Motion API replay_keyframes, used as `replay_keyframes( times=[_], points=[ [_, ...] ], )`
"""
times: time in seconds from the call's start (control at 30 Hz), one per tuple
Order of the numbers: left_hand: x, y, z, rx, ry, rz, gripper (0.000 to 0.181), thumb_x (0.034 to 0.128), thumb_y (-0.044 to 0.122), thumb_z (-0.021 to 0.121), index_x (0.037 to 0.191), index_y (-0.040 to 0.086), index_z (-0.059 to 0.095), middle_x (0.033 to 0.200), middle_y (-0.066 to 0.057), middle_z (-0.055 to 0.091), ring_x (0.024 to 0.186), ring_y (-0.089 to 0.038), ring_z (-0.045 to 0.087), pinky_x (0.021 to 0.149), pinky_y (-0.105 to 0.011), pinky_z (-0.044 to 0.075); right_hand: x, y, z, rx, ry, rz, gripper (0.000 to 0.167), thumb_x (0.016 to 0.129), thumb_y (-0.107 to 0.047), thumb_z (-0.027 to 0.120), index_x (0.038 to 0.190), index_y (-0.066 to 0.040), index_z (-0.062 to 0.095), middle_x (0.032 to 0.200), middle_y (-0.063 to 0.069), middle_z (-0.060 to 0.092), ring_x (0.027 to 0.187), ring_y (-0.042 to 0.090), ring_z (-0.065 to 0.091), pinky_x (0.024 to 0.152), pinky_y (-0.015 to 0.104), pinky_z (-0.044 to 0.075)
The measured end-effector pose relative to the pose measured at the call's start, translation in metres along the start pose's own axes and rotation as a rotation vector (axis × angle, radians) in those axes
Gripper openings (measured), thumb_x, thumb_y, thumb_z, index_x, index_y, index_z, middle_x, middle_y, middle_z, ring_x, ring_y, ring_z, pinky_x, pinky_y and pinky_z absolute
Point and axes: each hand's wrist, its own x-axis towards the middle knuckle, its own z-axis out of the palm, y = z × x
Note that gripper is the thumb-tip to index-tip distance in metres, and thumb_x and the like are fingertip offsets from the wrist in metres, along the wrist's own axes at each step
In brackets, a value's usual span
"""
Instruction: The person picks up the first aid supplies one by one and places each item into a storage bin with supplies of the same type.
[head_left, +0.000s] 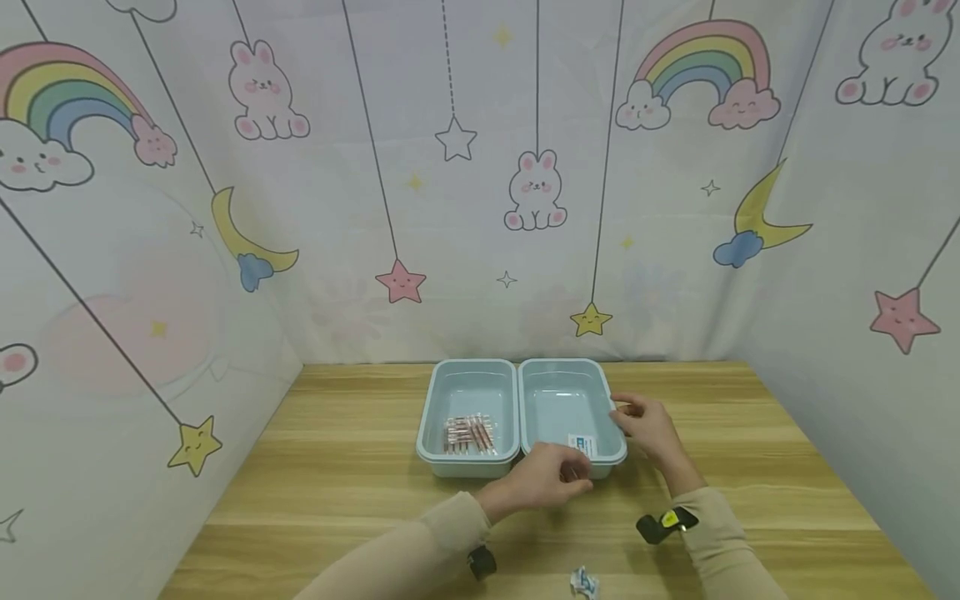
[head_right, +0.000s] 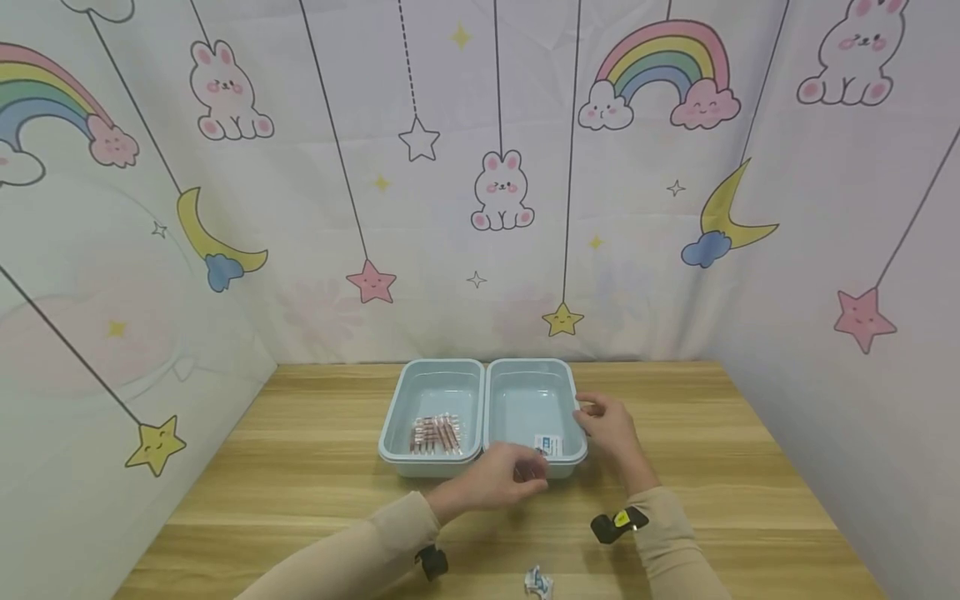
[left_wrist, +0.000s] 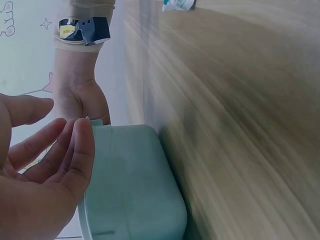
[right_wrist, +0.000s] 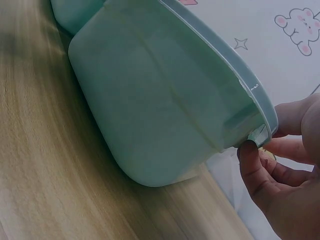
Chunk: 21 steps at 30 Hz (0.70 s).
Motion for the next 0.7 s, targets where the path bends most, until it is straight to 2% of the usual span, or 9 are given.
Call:
replay_keyframes(
  times=[0.17,0.3,0.7],
  points=[
    [-0.001,-0.002,0.006,0.042,-0.047,0.068,0.017,0.0893,0.015,0.070,0.103,0.006,0.073,0.088,0.004,0.073,0.072,0.009,0.057,0.067,-0.007,0.047,0.001,-0.001,0.000,0.002,-0.001,-0.001,0.039,0.094,-0.011,0.062,0.130,0.002,0.057,0.106,0.021,0.067,0.088,0.018,0.063,0.073,0.027,0.056],
    [-0.002,-0.003,0.010,0.068,-0.069,0.091,0.017,0.0887,0.017,0.071,0.102,0.007,0.073,0.086,0.006,0.071,0.069,0.011,0.055,0.064,-0.006,0.045,0.001,-0.001,-0.001,0.006,0.001,0.005,0.039,0.094,-0.012,0.062,0.130,0.001,0.058,0.106,0.021,0.067,0.087,0.017,0.063,0.072,0.026,0.055],
    [-0.006,-0.005,0.023,0.075,-0.114,0.052,0.020,0.0884,0.018,0.070,0.106,0.010,0.072,0.088,0.008,0.072,0.069,0.012,0.056,0.065,-0.004,0.045,0.000,0.000,0.001,0.000,-0.004,0.007,0.038,0.094,-0.010,0.061,0.130,0.002,0.057,0.105,0.021,0.066,0.088,0.017,0.062,0.073,0.028,0.056]
  ],
)
